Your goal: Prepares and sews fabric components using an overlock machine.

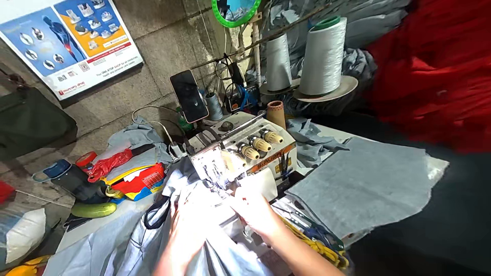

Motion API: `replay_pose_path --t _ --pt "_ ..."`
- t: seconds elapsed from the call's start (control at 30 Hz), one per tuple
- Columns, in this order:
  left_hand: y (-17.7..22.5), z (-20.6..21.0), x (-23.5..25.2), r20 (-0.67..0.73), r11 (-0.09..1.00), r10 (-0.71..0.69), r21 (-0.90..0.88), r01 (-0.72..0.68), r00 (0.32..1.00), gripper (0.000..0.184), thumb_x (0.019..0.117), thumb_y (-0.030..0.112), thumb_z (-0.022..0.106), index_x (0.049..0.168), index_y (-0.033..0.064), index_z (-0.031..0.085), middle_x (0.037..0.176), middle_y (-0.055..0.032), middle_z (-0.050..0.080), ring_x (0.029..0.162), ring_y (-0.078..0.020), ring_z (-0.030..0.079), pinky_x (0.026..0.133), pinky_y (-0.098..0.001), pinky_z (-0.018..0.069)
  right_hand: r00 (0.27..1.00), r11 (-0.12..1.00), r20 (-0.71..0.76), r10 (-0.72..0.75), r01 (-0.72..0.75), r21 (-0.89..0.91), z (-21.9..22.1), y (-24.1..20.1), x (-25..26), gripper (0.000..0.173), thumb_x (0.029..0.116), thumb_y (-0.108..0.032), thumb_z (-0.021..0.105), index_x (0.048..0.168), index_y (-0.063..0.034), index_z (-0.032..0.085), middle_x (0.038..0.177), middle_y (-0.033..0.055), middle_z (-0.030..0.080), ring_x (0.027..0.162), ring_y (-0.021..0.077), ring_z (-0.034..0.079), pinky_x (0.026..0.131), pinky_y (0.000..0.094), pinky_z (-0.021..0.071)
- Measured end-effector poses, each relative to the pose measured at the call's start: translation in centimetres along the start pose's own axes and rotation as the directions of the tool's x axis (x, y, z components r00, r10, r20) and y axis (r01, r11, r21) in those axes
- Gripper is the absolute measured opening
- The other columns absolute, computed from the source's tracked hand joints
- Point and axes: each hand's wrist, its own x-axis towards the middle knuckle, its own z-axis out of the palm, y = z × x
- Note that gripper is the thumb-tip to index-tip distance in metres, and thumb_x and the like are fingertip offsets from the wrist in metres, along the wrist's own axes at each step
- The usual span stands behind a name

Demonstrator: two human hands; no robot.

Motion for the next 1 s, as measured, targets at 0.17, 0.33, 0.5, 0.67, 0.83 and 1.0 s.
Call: replay_pose_path --t 0.17,0.33,0.5,0.67,0.83,1.0 --pt "-2.2 -0.8 4.5 0.184 0.977 -0.214 0.014 0.215 0.959 0.047 0.1069 0.033 0.049 0.154 0.0316 0.047 0.169 -0.0078 0.026 0.157 -0.0402 0.009 0.117 -0.0713 0.0166 0.977 0.982 -0.146 -0.157 0.139 -0.128 0.1 1.8 -2.1 0.028 0.0968 -0.024 0.064 0.077 -0.0058 0.058 0.066 -0.0014 0.051 0.057 0.0060 0.051 0.057 0.0247 0.0465" --pt "-4.8 0.7 4.8 -0.036 0.843 -0.324 -0.464 0.271 0.945 0.041 0.1084 0.020 0.048 0.148 0.0111 0.054 0.164 -0.0209 0.031 0.151 -0.0360 0.030 0.122 -0.0467 0.0271 0.877 0.630 -0.155 -0.455 0.194 -0.752 -4.7 4.9 -4.9 0.027 0.0911 -0.022 0.070 0.103 0.0021 0.073 0.098 0.0260 0.070 0.094 0.0487 0.068 0.073 0.0624 0.0557" --pt "-3.5 2.0 0.8 -0.264 0.667 -0.427 -0.737 0.104 0.865 0.033 0.1066 0.010 0.049 0.134 -0.0053 0.061 0.134 -0.0198 0.063 0.125 -0.0224 0.059 0.109 -0.0376 0.0435 0.947 0.468 -0.083 -0.310 0.076 -0.880 -8.3 6.4 -4.7 0.034 0.0824 0.000 0.078 0.115 0.0029 0.073 0.102 0.0335 0.069 0.103 0.0602 0.063 0.075 0.0695 0.0530" --pt "-2.2 2.9 -2.1 -0.515 0.654 -0.458 -0.747 -0.117 0.725 0.022 0.0983 0.004 0.059 0.114 -0.0101 0.065 0.097 -0.0112 0.067 0.089 -0.0055 0.063 0.085 -0.0201 0.0512 0.997 0.670 -0.038 -0.066 0.016 -0.743 -10.2 4.7 -4.7 0.035 0.0983 -0.002 0.058 0.133 0.0006 0.066 0.118 0.0331 0.067 0.109 0.0553 0.064 0.091 0.0709 0.0481" --pt "-1.2 2.9 -3.2 -0.606 0.628 -0.382 -0.724 -0.285 0.698 0.022 0.0930 0.003 0.062 0.109 -0.0119 0.063 0.088 -0.0055 0.067 0.079 0.0010 0.064 0.075 -0.0146 0.0541 0.959 0.839 0.047 -0.280 0.269 -0.473 -9.1 1.5 -5.4 0.036 0.1036 -0.010 0.048 0.134 -0.0010 0.065 0.108 0.0236 0.072 0.090 0.0356 0.070 0.081 0.0566 0.0547" --pt "-0.4 2.4 -3.4 -0.697 0.724 -0.292 -0.609 -0.325 0.655 0.027 0.0888 0.010 0.063 0.105 -0.0112 0.066 0.086 -0.0079 0.066 0.079 0.0003 0.063 0.074 -0.0148 0.0530 0.910 0.621 0.248 -0.333 0.410 -0.668 -3.7 -3.6 -3.3 0.037 0.1059 -0.035 0.050 0.130 -0.0164 0.071 0.099 0.0121 0.074 0.091 0.0327 0.072 0.078 0.0575 0.0557"
